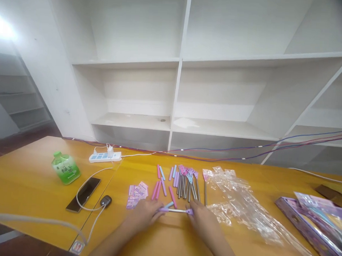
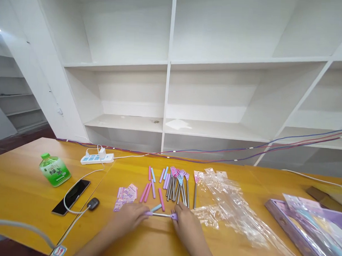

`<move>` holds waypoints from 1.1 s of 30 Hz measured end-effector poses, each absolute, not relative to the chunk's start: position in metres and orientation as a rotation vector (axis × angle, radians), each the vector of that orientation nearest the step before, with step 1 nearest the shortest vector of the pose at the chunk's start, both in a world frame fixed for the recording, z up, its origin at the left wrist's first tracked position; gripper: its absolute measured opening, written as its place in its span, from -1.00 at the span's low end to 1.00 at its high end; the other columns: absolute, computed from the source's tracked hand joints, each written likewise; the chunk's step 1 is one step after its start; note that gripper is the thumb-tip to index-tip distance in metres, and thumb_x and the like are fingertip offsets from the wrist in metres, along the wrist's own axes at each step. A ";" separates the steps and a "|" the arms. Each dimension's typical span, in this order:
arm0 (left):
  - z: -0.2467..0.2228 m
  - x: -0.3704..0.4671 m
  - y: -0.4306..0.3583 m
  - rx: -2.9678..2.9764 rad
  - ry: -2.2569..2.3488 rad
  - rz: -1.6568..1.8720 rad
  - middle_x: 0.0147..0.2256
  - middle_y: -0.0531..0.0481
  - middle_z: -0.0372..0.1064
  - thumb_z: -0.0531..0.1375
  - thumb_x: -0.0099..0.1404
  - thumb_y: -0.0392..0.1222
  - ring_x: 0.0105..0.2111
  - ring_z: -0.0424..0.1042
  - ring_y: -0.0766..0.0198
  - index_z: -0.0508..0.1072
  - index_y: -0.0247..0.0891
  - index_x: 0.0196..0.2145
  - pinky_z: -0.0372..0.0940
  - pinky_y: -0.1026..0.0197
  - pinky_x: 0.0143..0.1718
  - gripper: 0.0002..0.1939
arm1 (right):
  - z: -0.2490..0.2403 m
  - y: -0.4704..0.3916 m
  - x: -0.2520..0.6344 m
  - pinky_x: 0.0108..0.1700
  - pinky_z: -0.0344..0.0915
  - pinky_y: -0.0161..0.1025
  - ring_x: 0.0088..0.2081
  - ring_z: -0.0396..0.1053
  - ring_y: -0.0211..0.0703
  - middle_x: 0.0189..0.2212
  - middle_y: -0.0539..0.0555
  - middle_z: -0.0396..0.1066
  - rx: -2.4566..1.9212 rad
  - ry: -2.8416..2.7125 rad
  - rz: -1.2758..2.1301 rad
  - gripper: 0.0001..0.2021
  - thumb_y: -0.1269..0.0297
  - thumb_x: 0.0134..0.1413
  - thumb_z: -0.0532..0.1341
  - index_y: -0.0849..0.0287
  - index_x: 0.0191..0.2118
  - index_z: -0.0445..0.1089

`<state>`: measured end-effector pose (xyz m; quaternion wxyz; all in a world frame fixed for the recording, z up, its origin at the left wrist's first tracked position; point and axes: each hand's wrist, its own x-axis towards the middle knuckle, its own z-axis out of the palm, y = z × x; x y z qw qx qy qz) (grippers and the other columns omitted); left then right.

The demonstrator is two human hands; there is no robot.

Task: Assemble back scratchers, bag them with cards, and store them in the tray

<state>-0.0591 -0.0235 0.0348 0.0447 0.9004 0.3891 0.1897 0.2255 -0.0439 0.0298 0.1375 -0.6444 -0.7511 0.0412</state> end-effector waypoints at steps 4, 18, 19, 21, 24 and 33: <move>0.024 -0.063 -0.040 2.883 1.217 0.509 -0.33 0.01 0.52 0.10 0.55 -0.08 -0.37 0.49 0.21 0.49 -0.11 -0.09 0.21 0.23 -0.35 -0.82 | 0.000 -0.053 0.212 -0.29 0.18 -0.25 -0.30 0.50 -0.10 -0.31 0.09 0.49 -1.639 -2.283 0.035 -0.76 0.42 0.33 0.10 0.13 -0.34 0.45; 0.057 -0.032 -0.034 2.900 1.120 0.282 -0.28 -0.03 0.55 0.07 0.55 -0.04 -0.35 0.55 0.21 0.47 -0.15 -0.16 0.26 0.24 -0.35 -0.77 | 0.042 -0.055 0.197 -0.40 0.07 -0.29 -0.37 0.54 -0.12 -0.40 0.08 0.56 -1.743 -2.410 0.036 -0.80 0.41 0.27 0.19 0.15 -0.38 0.50; 0.060 -0.029 -0.031 2.905 1.107 0.290 -0.28 -0.03 0.55 0.06 0.56 -0.04 -0.33 0.56 0.19 0.47 -0.16 -0.15 0.27 0.23 -0.33 -0.76 | 0.048 -0.054 0.196 -0.39 0.07 -0.29 -0.37 0.55 -0.12 -0.40 0.09 0.57 -1.755 -2.400 0.023 -0.79 0.39 0.29 0.18 0.15 -0.37 0.51; 0.064 -0.024 -0.025 2.895 1.081 0.283 -0.29 -0.02 0.56 0.05 0.57 -0.03 -0.30 0.56 0.18 0.47 -0.15 -0.14 0.28 0.23 -0.32 -0.75 | 0.060 -0.052 0.193 -0.37 0.11 -0.29 -0.36 0.55 -0.10 -0.40 0.12 0.57 -1.789 -2.369 -0.015 -0.76 0.34 0.32 0.17 0.17 -0.38 0.51; 0.070 -0.022 -0.014 2.865 1.052 0.258 -0.26 0.01 0.58 0.07 0.56 -0.03 -0.30 0.57 0.19 0.48 -0.13 -0.14 0.25 0.26 -0.34 -0.76 | 0.070 -0.048 0.189 -0.28 0.19 -0.26 -0.36 0.55 -0.06 -0.43 0.15 0.58 -1.798 -2.371 -0.071 -0.69 0.30 0.37 0.15 0.17 -0.41 0.52; 0.089 -0.119 0.012 2.814 1.079 0.352 -0.33 0.04 0.53 0.13 0.50 -0.16 -0.36 0.50 0.24 0.55 -0.09 -0.20 0.19 0.29 -0.33 -0.81 | 0.070 -0.057 0.307 -0.13 0.26 -0.18 -0.37 0.52 -0.09 -0.42 0.13 0.57 -1.570 -2.350 -0.059 -0.49 0.10 0.50 -0.05 0.11 -0.37 0.54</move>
